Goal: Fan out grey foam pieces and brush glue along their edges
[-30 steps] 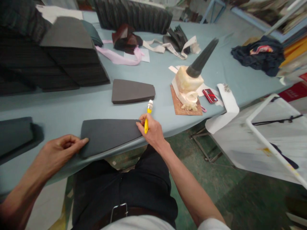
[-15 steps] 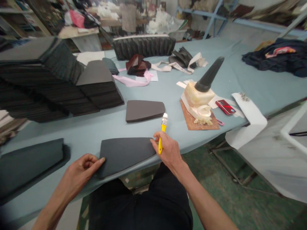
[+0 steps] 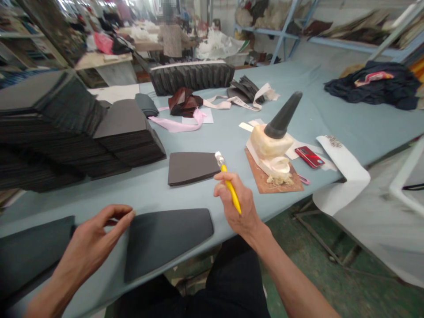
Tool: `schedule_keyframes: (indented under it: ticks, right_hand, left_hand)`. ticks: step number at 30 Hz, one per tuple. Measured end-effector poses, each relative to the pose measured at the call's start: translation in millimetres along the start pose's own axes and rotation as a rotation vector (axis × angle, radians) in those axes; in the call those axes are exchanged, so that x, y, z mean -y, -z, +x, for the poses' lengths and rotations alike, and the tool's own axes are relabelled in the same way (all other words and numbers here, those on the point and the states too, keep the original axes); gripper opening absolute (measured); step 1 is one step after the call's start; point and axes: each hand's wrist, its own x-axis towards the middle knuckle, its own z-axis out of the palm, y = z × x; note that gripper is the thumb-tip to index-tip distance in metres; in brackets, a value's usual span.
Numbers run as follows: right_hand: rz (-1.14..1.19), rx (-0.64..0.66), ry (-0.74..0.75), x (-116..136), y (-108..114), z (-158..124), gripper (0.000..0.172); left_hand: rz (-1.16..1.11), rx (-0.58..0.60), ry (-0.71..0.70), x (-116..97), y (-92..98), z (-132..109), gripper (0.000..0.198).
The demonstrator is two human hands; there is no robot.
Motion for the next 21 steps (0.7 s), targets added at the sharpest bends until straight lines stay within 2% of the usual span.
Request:
schedule_keyframes:
  ticks: [4, 9, 15, 18, 21]
  right_hand:
    - [0.119, -0.020, -0.051, -2, -3, 25, 0.047]
    - [0.226, -0.094, -0.159, -7, -15, 56, 0.054]
    - [0.295, -0.180, -0.250, -19, -44, 100, 0.055]
    - [0.304, -0.172, -0.243, -25, -60, 124, 0.056]
    - [0.297, -0.113, -0.218, -31, -75, 144, 0.057]
  left_hand:
    - [0.006, 0.079, -0.178, -15, -14.1, 45, 0.046]
    - [0.061, 0.153, -0.475, -29, -32.3, 95, 0.034]
    - [0.138, 0.141, -0.784, -48, -56.5, 129, 0.030]
    - [0.207, 0.172, -0.823, -60, -70.4, 135, 0.029]
    - [0.296, 0.242, -0.758, -71, -81.0, 137, 0.028]
